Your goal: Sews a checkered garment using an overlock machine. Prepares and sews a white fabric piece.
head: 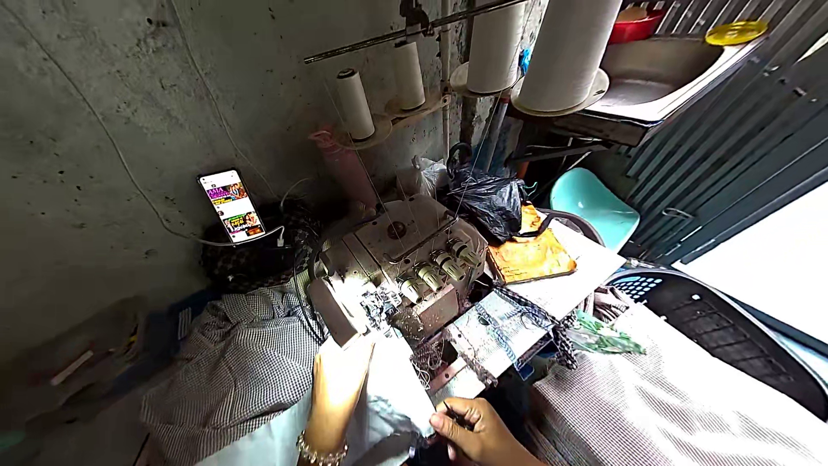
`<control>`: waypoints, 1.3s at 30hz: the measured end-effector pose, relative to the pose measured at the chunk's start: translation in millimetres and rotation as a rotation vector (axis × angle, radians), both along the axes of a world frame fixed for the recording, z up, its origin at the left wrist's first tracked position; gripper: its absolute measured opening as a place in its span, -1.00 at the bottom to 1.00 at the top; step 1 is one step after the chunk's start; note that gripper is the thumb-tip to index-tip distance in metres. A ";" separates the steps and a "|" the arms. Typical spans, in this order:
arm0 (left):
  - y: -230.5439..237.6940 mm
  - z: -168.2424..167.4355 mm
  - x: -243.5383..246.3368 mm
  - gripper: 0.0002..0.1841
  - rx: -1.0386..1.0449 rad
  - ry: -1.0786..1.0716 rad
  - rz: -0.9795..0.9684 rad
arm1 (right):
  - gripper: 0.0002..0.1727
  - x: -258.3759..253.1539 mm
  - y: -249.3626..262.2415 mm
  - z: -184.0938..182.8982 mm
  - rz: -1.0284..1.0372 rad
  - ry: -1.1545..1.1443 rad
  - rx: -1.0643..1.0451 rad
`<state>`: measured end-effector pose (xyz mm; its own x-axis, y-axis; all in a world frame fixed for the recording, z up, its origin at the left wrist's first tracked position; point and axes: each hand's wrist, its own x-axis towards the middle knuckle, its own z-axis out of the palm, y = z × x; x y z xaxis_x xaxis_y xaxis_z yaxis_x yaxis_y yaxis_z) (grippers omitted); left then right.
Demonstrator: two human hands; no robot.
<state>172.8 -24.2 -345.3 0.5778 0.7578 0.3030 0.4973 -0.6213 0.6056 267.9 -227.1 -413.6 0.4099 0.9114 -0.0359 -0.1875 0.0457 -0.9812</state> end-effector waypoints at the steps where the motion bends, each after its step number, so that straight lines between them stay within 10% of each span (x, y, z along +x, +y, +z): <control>1: 0.1 0.4 1.0 -0.73 0.006 0.013 0.007 | -0.83 0.4 2.0 -0.3 -0.021 0.010 0.012; 13: -41.4 -13.3 -5.2 -0.64 0.480 -0.012 0.009 | -0.95 4.9 0.6 -3.8 -0.072 0.100 0.034; 21: -69.3 -30.2 -17.9 -0.55 0.455 0.105 -0.022 | -0.88 5.2 -2.7 2.3 -0.071 0.045 0.008; 39: 23.6 -16.5 8.8 -0.31 0.049 0.175 0.144 | -0.64 26.5 80.0 3.0 -0.325 -0.140 0.131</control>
<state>181.6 -0.6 -361.7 0.5113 0.8233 0.2465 0.6779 -0.5627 0.4731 294.4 -147.1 -410.7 0.6711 0.7262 0.1492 -0.0070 0.2075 -0.9782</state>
